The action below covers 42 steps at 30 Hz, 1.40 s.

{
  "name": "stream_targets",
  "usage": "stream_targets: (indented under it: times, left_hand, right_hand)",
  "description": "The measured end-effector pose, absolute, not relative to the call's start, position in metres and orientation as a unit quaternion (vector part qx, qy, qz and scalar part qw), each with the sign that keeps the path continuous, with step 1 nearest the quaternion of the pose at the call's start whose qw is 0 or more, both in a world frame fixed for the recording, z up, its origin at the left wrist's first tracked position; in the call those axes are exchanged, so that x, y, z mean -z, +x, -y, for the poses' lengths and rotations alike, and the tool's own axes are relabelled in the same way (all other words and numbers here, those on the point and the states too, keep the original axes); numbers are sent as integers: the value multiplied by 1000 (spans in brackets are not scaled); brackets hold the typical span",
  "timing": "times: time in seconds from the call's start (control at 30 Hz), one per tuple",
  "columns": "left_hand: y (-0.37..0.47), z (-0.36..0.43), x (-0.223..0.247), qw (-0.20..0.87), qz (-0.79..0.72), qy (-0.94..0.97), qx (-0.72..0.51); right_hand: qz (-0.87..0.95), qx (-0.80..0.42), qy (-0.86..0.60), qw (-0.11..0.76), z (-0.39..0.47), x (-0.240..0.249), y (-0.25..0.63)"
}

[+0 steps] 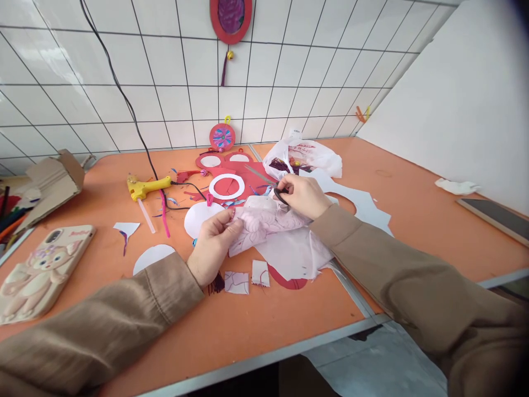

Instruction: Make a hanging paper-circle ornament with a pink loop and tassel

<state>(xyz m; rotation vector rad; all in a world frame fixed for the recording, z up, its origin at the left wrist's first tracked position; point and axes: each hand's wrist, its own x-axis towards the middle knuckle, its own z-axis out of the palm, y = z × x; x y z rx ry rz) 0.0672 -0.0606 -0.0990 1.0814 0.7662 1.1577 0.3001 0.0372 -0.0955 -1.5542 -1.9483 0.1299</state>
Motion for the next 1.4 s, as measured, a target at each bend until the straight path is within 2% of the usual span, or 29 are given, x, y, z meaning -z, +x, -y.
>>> stream_targets:
  times: [0.13, 0.2, 0.27, 0.37, 0.47, 0.6, 0.73, 0.8, 0.87, 0.97, 1.1, 1.17, 1.4]
  left_hand:
    - [69, 65, 97, 659, -350, 509, -430]
    - [71, 64, 98, 675, -349, 491, -426]
    - [71, 61, 101, 685, -345, 456, -451]
    - [69, 53, 103, 677, -353, 402, -505]
    - [67, 46, 100, 639, -367, 364, -569]
    - [65, 42, 94, 621, -356, 359, -600]
    - [60, 39, 79, 638, -348, 489, -482]
    - [55, 35, 67, 614, -341, 602, -380]
    - [49, 31, 53, 572, -334, 665, -345]
    - [44, 26, 43, 533, -349, 675, -373]
    - [47, 28, 52, 578, -345, 658, -337]
    - [50, 31, 59, 584, -343, 667, -310]
    - [60, 50, 59, 567, -327, 700, -284]
  right_hand:
    - [716, -190, -510, 437, -20, 83, 287]
    - [714, -306, -436, 455, -4, 76, 280]
    - [743, -389, -362, 407, 16, 70, 273]
    - [822, -430, -260, 269, 41, 66, 265]
    - [889, -373, -194, 179, 50, 67, 257]
    - [917, -299, -231, 125, 46, 68, 250]
    - [925, -282, -227, 116, 40, 71, 251]
    - [942, -244, -196, 120, 39, 75, 254]
    - [959, -183, -179, 124, 39, 80, 257]
    - [966, -88, -160, 182, 41, 85, 258]
    - [893, -11, -146, 425, 43, 86, 254]
    - [852, 16, -178, 493, 42, 86, 251]
    - [867, 81, -170, 461, 34, 90, 248]
